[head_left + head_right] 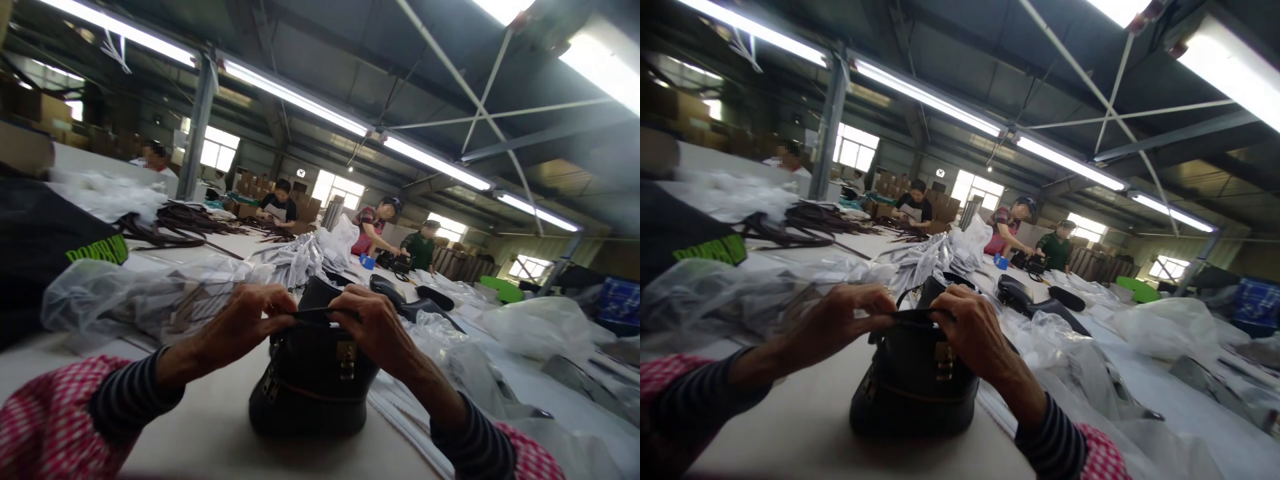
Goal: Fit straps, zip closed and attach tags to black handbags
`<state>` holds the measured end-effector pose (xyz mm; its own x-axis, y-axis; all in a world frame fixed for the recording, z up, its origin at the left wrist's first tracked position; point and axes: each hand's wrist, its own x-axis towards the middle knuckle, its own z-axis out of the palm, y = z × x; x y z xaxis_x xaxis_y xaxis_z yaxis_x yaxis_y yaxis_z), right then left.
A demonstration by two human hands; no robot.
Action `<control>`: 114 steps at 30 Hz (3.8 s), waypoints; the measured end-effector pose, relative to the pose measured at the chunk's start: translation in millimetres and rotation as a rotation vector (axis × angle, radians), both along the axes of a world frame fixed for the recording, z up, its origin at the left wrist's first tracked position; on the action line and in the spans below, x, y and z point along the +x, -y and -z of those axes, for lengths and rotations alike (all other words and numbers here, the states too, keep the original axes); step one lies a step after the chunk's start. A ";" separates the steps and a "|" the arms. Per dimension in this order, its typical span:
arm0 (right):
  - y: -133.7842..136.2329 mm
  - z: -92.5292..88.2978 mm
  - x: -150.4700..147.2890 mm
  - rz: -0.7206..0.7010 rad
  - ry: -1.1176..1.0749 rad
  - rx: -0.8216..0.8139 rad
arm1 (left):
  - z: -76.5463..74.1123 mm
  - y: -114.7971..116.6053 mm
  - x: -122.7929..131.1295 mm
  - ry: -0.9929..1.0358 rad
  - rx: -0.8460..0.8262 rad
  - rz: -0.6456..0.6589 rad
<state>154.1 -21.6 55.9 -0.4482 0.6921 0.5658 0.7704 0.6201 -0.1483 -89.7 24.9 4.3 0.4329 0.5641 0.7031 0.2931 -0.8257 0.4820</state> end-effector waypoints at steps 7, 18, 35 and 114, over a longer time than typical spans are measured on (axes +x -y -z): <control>4.7 2.1 7.9 -0.069 0.012 -0.120 | 13.4 -0.3 16.2 0.077 0.256 -0.071; -3.4 -13.0 -7.3 -0.081 0.061 -0.280 | -10.4 -2.2 -3.8 -0.086 -0.163 0.082; -15.9 -22.7 -23.2 -0.034 0.186 -0.349 | 8.9 14.5 15.9 0.257 -0.385 0.068; 36.0 27.1 40.3 0.262 -0.181 -0.006 | 20.2 -2.3 34.0 0.049 0.165 -0.028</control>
